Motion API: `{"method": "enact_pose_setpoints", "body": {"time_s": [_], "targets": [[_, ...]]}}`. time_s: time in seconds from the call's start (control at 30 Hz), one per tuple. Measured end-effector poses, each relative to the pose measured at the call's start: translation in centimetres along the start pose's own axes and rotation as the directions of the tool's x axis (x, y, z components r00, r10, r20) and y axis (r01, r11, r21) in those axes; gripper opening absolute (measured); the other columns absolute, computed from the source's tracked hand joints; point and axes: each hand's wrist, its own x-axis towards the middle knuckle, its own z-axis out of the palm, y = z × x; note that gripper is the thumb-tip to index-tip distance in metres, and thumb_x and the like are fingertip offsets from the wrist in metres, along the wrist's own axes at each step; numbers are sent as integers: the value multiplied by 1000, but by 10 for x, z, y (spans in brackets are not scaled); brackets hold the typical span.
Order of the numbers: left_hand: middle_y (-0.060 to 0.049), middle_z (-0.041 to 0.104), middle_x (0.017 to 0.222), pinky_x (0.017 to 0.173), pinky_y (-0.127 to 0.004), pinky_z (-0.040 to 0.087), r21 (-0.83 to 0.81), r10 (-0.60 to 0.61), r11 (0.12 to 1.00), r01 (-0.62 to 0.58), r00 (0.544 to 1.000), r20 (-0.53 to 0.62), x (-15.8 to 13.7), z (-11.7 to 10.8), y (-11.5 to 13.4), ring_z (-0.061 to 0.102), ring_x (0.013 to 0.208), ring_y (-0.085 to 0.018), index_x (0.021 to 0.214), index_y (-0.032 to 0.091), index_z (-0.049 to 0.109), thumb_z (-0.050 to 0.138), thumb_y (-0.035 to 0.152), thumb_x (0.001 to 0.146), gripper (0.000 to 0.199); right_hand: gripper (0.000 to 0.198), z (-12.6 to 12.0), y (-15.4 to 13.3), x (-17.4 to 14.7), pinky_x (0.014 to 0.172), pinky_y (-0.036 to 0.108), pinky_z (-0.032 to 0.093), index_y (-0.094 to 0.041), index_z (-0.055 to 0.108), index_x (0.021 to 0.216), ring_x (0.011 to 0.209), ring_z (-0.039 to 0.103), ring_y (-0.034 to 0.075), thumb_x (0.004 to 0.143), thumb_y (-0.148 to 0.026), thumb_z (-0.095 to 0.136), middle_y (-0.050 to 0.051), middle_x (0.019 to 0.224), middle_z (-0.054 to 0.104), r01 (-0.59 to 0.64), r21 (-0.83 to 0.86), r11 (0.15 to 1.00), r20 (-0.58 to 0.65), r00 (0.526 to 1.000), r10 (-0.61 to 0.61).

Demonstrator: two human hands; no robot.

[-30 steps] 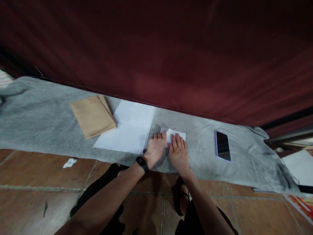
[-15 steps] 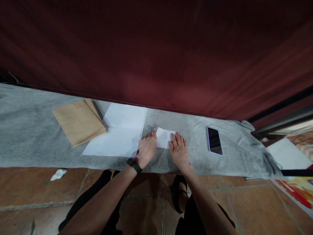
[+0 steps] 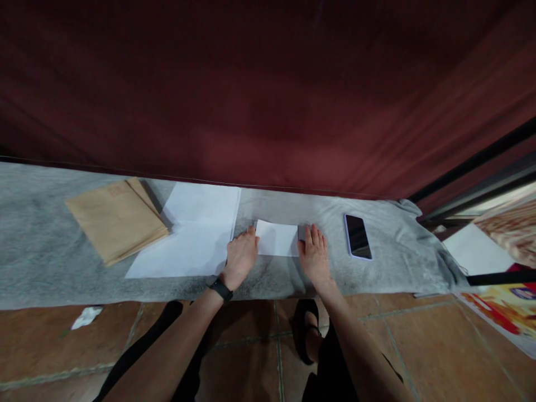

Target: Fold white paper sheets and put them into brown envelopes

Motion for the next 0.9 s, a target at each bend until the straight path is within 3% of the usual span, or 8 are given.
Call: {"method": "enact_pose_setpoints", "body": {"time_s": [0.13,0.3,0.43,0.57,0.67,0.83,0.9], "targets": [[-15,75,98,79,-35,54,18,19,1000,-19,1000,-7,0,0,-1,73,97,-28,126,14,55,37,28,102,33,55,-5,-23,-2,119,47,32,-8,35,154,150,31,26,105,-32,32,17,161,35,108,84,991,8,994,-109],[-15,75,102,80,-36,54,22,6,1000,-6,1000,9,1,-5,0,73,99,-28,123,15,57,36,28,102,32,57,-2,-62,-20,122,45,29,-13,36,155,151,29,24,104,-37,40,12,163,33,312,158,937,105,938,-330],[-12,76,105,82,-33,53,-54,-38,998,40,999,38,4,-8,-3,72,100,-25,118,20,60,42,31,101,28,57,0,-69,-25,122,46,29,-14,38,154,150,32,26,103,-37,46,13,161,37,289,129,949,112,946,-304],[-6,76,102,80,-31,51,-243,-78,966,92,995,64,14,-6,-11,71,97,-22,104,24,64,54,28,94,14,58,-2,-63,-23,121,45,31,-12,40,153,149,34,28,102,-39,48,17,160,37,267,97,959,96,956,-276],[-2,74,89,72,-29,50,-517,-116,845,137,991,74,23,1,-18,71,82,-20,95,23,63,63,21,85,10,60,-4,-61,-22,120,46,32,-10,42,152,148,35,29,101,-42,49,18,160,37,275,101,956,99,954,-284],[5,62,63,54,-24,44,-824,-146,537,181,982,121,28,9,-21,59,52,-14,91,21,60,69,20,72,22,61,-6,-63,-19,119,48,33,-10,44,150,145,40,32,100,-43,51,19,157,42,269,123,955,103,954,-282],[7,59,58,49,-23,40,-907,-123,378,187,981,150,26,6,-20,53,45,-12,91,20,59,70,20,67,26,55,-8,-62,-17,119,46,35,-11,45,150,142,44,30,100,-35,50,16,155,46,266,131,955,112,953,-281]]}}
